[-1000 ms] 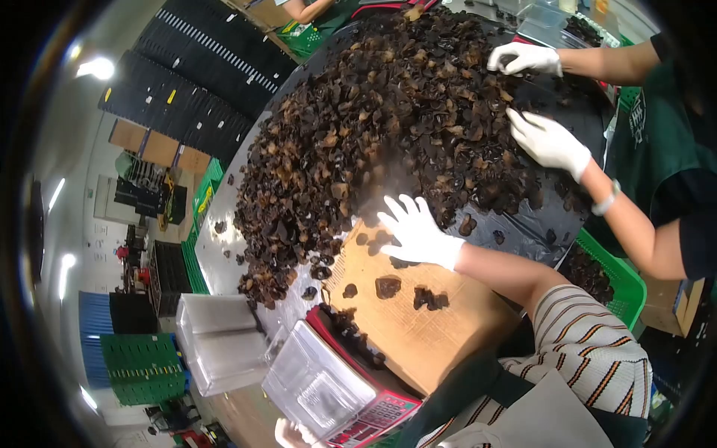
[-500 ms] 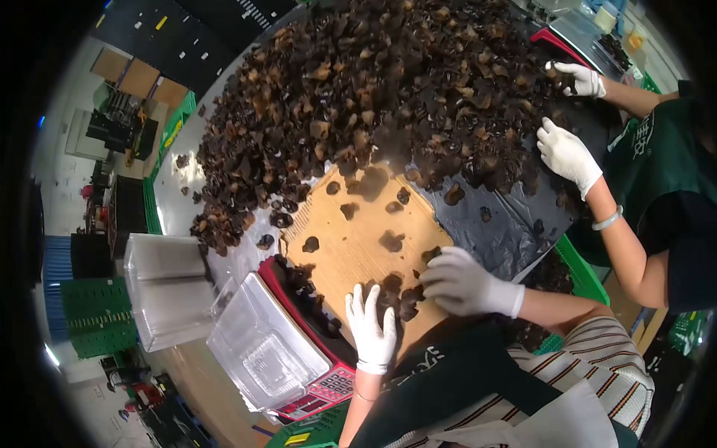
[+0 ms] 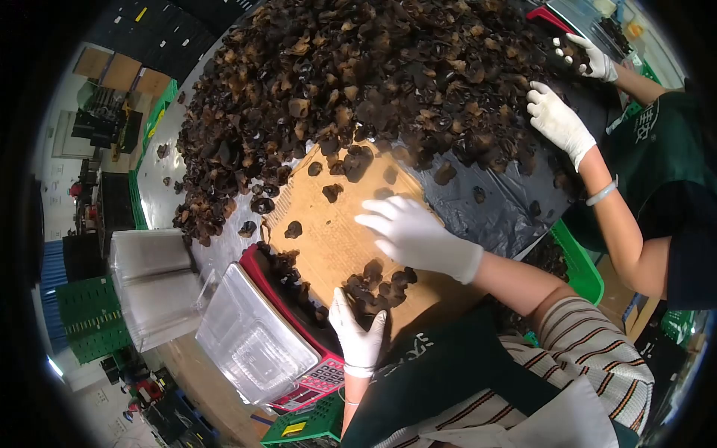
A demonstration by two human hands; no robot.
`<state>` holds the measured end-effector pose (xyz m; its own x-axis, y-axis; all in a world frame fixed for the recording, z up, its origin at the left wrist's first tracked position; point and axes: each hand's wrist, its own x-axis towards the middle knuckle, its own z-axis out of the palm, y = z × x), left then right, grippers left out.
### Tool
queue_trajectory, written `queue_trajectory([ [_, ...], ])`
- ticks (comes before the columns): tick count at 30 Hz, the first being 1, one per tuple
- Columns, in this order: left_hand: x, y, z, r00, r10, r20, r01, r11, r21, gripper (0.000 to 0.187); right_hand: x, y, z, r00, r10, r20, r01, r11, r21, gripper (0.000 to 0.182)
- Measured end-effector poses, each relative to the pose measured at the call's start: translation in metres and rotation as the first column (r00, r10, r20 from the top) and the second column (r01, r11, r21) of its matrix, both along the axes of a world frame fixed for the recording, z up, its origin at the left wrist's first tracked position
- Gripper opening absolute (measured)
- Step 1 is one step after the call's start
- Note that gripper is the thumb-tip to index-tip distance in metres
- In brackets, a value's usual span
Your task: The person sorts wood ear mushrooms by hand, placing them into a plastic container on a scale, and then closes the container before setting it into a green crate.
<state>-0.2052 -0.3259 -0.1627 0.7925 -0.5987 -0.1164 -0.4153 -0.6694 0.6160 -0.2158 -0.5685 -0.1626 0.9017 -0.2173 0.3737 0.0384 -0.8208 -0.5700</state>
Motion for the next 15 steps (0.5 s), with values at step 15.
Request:
queue_trajectory([
  [15,0.026,-0.037,0.003,0.954,-0.218,0.205,0.214,0.976,0.042,0.045,-0.014,-0.008,0.008,0.820,0.442,-0.363,-0.556,0.765,-0.325,0.002],
])
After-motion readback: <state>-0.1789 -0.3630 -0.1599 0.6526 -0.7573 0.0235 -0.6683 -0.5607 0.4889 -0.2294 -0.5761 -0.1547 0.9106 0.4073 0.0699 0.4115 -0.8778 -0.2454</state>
